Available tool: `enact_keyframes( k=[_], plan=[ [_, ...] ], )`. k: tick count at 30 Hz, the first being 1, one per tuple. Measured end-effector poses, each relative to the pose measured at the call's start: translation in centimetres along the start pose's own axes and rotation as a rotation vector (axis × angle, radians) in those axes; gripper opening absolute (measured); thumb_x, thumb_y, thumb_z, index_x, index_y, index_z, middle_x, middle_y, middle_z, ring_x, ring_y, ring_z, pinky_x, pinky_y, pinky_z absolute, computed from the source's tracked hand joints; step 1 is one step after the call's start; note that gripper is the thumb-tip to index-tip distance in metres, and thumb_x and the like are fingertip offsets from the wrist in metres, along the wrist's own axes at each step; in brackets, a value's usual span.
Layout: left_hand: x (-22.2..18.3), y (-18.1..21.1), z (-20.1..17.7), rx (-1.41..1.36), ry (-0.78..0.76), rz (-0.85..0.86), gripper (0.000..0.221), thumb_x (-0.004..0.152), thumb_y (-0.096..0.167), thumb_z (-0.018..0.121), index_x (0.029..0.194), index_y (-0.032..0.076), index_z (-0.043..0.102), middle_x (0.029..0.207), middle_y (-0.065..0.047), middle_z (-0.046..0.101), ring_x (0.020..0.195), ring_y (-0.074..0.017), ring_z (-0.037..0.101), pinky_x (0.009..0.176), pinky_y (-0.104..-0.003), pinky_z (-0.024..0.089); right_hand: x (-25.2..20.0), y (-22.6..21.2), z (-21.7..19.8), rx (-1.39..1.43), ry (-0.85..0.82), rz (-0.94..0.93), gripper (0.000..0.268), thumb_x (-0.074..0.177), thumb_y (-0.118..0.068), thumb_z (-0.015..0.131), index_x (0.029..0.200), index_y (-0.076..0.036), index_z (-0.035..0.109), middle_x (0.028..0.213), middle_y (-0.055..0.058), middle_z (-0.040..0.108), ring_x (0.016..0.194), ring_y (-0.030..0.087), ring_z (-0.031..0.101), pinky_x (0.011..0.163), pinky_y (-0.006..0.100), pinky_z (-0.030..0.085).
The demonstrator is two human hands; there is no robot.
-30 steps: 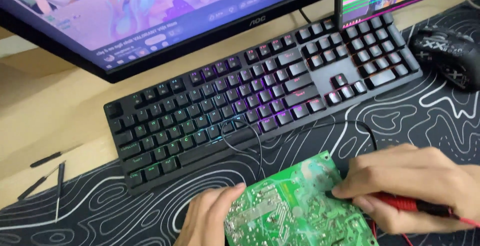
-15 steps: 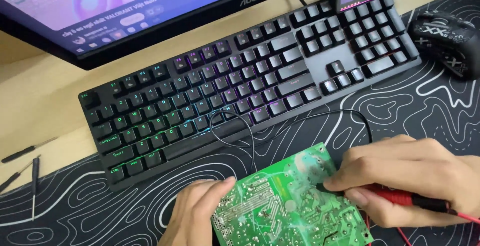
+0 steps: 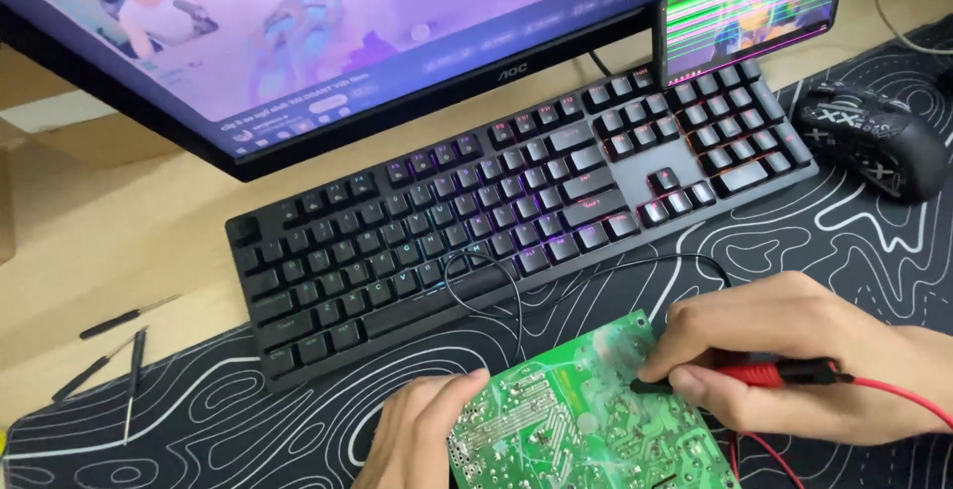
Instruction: Scraping a white substance off a green circuit board using a multimeter probe.
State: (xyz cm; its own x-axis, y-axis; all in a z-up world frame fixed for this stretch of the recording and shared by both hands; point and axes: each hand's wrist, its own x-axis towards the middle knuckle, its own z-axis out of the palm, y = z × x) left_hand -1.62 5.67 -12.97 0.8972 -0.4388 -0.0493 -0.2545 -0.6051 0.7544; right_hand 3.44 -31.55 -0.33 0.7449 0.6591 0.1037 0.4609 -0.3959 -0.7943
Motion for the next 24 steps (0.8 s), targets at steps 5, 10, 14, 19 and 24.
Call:
enact_keyframes(
  k=[5, 10, 14, 19, 24],
  plan=[
    [0.5, 1.9, -1.1, -0.005, -0.175, -0.234, 0.135, 0.067, 0.116, 0.053, 0.173, 0.033, 0.056, 0.159, 0.003, 0.067, 0.152, -0.0277, 0.056, 0.118, -0.055, 0.043, 0.6, -0.7, 0.5, 0.023, 0.023, -0.019, 0.026, 0.111, -0.03, 0.067, 0.115, -0.013, 0.085, 0.093, -0.005, 0.089, 0.067, 0.01, 0.082, 0.057, 0.024, 0.065],
    [1.0, 1.8, -1.5, -0.02, -0.294, -0.288, 0.144, 0.059, 0.114, 0.063, 0.177, 0.034, 0.049, 0.163, 0.001, 0.061, 0.156, -0.0293, 0.052, 0.124, -0.059, 0.036, 0.4, -0.7, 0.2, 0.019, 0.01, -0.017, 0.023, 0.11, -0.028, 0.067, 0.112, -0.013, 0.085, 0.08, -0.004, 0.081, 0.056, 0.013, 0.07, 0.05, 0.028, 0.058],
    [1.6, 2.6, -2.1, -0.016, -0.329, -0.358, 0.141, 0.056, 0.11, 0.071, 0.177, 0.042, 0.048, 0.166, 0.009, 0.059, 0.161, -0.023, 0.047, 0.126, -0.056, 0.037, 0.5, -0.5, -0.1, 0.043, -0.002, 0.04, 0.023, 0.109, -0.03, 0.07, 0.109, -0.017, 0.088, 0.084, -0.007, 0.083, 0.055, 0.009, 0.065, 0.052, 0.025, 0.057],
    [-0.1, 5.6, -3.1, -0.026, -0.07, -0.057, 0.116, 0.087, 0.1, 0.055, 0.174, 0.023, 0.049, 0.158, -0.003, 0.064, 0.146, -0.028, 0.062, 0.106, -0.048, 0.051, 1.2, -0.9, 0.4, 0.034, 0.0, -0.043, 0.024, 0.11, -0.027, 0.067, 0.112, -0.01, 0.085, 0.086, -0.002, 0.083, 0.068, 0.013, 0.077, 0.061, 0.027, 0.063],
    [0.2, 5.6, -4.2, -0.071, -0.111, 0.033, 0.115, 0.095, 0.096, 0.047, 0.176, 0.014, 0.042, 0.159, -0.009, 0.06, 0.144, -0.0312, 0.061, 0.106, -0.049, 0.051, 0.8, -0.1, 0.4, 0.027, 0.008, 0.018, 0.023, 0.105, -0.024, 0.071, 0.105, -0.012, 0.091, 0.074, -0.003, 0.076, 0.061, 0.014, 0.067, 0.057, 0.028, 0.056]
  ],
)
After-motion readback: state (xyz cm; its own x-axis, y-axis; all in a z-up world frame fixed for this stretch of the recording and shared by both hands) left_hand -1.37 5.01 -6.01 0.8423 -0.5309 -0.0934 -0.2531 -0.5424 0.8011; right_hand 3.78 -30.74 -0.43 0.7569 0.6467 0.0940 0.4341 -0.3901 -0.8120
